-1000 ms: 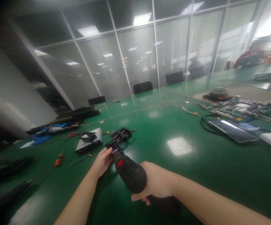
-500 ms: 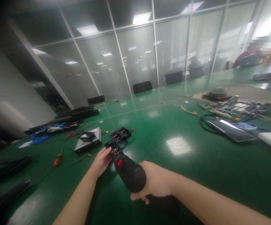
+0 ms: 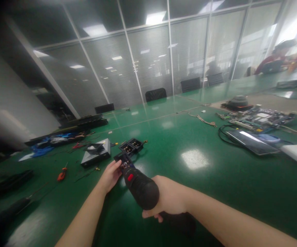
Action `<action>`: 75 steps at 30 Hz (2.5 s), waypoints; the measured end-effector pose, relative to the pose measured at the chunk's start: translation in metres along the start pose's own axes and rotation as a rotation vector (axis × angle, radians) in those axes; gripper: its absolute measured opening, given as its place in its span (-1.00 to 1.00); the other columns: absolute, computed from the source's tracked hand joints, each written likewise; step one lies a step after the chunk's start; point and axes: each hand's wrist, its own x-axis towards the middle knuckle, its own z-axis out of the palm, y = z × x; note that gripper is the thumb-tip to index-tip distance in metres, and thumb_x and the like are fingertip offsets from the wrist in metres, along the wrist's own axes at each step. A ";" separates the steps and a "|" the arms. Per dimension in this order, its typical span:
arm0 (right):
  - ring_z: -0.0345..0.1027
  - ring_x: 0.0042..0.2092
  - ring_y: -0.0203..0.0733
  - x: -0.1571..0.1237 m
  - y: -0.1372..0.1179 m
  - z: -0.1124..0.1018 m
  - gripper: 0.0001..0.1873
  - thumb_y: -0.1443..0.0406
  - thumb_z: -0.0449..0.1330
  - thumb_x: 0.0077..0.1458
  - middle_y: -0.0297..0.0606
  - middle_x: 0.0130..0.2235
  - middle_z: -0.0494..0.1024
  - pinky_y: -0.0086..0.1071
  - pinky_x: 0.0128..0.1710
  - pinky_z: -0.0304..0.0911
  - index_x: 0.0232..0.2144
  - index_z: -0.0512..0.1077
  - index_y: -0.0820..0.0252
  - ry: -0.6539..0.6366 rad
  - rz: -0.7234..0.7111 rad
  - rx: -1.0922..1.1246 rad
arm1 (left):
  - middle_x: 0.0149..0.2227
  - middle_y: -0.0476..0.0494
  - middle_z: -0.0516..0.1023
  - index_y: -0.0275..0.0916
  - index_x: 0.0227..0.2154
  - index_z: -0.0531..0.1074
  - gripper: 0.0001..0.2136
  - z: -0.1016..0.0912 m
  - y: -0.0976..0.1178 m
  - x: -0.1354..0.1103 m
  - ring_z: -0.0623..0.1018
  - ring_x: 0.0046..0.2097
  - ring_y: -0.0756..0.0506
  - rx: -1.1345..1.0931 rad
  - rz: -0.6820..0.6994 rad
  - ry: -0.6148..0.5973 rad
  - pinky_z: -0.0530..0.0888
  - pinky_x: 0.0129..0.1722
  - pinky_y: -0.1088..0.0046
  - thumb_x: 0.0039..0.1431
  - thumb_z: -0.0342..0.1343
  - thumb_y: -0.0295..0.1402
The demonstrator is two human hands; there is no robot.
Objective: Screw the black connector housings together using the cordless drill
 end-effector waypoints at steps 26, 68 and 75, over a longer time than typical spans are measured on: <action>0.42 -0.52 -0.31 -0.001 -0.005 0.001 -0.66 0.22 0.52 -0.06 -0.37 -0.55 0.50 -0.48 -0.49 0.31 -0.54 0.44 0.25 0.006 0.008 -0.035 | -0.19 -0.22 0.74 -0.29 -0.09 0.66 -0.57 -0.007 -0.006 0.006 0.67 -0.17 -0.16 -0.016 0.002 -0.020 0.54 -0.07 0.34 -0.01 0.55 -0.22; 0.42 -0.52 -0.31 0.000 -0.007 0.001 -0.63 0.22 0.52 -0.07 -0.39 -0.54 0.50 -0.47 -0.50 0.33 -0.53 0.40 0.23 0.002 0.016 -0.015 | -0.22 -0.21 0.73 -0.29 -0.13 0.67 -0.57 -0.002 -0.002 0.002 0.66 -0.21 -0.15 -0.015 -0.004 -0.008 0.53 -0.13 0.37 -0.06 0.57 -0.22; 0.42 -0.53 -0.31 -0.002 -0.006 0.001 -0.63 0.22 0.53 -0.05 -0.36 -0.54 0.51 -0.47 -0.50 0.32 -0.54 0.42 0.25 -0.001 0.002 -0.025 | -0.23 -0.22 0.73 -0.28 -0.14 0.67 -0.59 -0.003 -0.002 0.002 0.67 -0.20 -0.17 -0.005 0.002 -0.015 0.55 -0.10 0.33 -0.04 0.56 -0.21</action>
